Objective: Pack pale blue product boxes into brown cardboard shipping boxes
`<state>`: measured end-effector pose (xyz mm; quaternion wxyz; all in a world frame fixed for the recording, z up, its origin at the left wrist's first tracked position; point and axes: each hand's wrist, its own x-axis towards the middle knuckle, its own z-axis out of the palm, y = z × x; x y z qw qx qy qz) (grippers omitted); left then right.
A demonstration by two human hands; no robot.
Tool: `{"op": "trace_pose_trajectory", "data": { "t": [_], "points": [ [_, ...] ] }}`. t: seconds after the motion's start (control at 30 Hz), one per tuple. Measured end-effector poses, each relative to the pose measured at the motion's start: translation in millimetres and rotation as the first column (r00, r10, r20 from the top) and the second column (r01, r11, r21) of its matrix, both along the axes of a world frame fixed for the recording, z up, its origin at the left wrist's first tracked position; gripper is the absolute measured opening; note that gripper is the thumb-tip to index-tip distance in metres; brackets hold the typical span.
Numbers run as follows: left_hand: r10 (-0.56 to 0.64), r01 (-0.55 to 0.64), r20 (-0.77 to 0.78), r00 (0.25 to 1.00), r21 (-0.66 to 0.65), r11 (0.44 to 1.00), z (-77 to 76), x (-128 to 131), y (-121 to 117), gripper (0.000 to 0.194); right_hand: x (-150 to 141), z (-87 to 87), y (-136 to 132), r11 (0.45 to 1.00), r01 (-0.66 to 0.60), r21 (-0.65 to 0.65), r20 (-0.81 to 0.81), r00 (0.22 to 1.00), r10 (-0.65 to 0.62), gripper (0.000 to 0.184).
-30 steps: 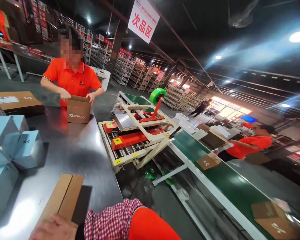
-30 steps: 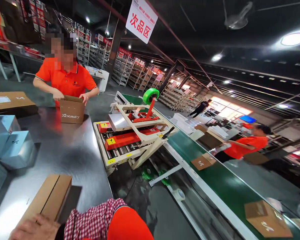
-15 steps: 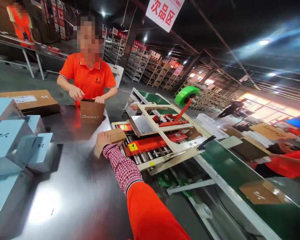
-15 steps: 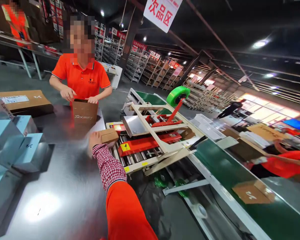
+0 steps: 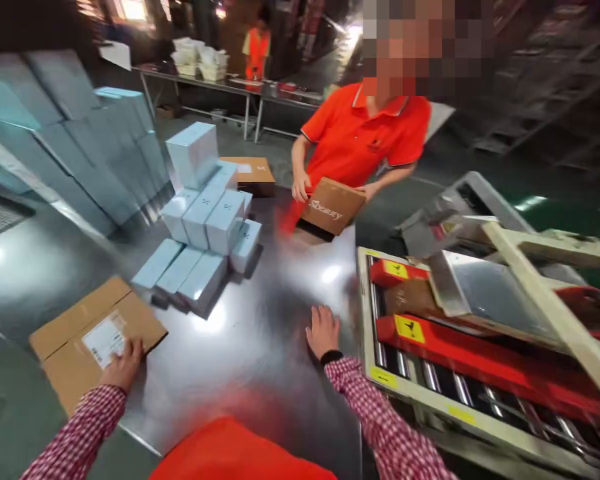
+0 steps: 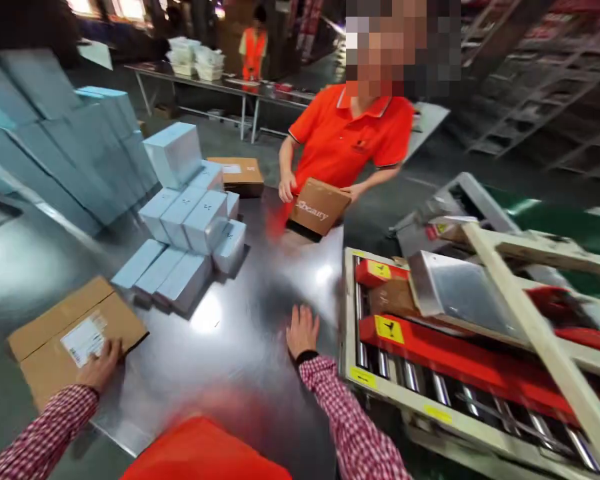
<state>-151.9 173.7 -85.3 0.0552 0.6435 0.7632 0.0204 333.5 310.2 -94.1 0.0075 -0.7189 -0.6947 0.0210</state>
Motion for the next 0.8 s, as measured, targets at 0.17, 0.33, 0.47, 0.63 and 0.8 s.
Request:
{"op": "trace_pose_trajectory", "data": {
  "t": [0.17, 0.33, 0.47, 0.63, 0.8],
  "points": [
    [0.017, -0.017, -0.107, 0.994, -0.001, 1.0, 23.7, -41.0, -66.8, 0.053, -133.3, -19.3, -116.0, 0.815, -0.568, -0.111, -0.467, 0.754, 0.462, 0.072],
    [-0.054, 0.079, -0.061, 0.997, 0.535, 0.841, 102.5, -77.0, -148.4, 0.038, -209.8, 81.5, -127.9, 0.519, -0.853, 0.06, -0.569, 0.398, 0.72, 0.1],
    [0.062, -0.291, 0.49, 0.869, 0.406, 0.867, 139.1, -73.5, -178.2, 0.037, -211.2, 174.7, -109.3, 0.39, -0.917, 0.087, -0.419, 0.321, 0.849, 0.091],
    [0.111, -0.532, 0.867, 0.486, 0.193, 0.824, 129.2, -23.7, -129.3, 0.073, -182.8, 215.1, -132.3, 0.356, -0.931, -0.078, -0.318, 0.362, 0.877, 0.037],
    [-0.042, -0.537, 0.958, 0.284, 0.196, 0.821, 112.0, 47.8, -86.3, 0.076, -164.9, 188.3, -175.5, 0.477, -0.878, -0.027, -0.547, 0.412, 0.728, 0.038]
  ]
}}
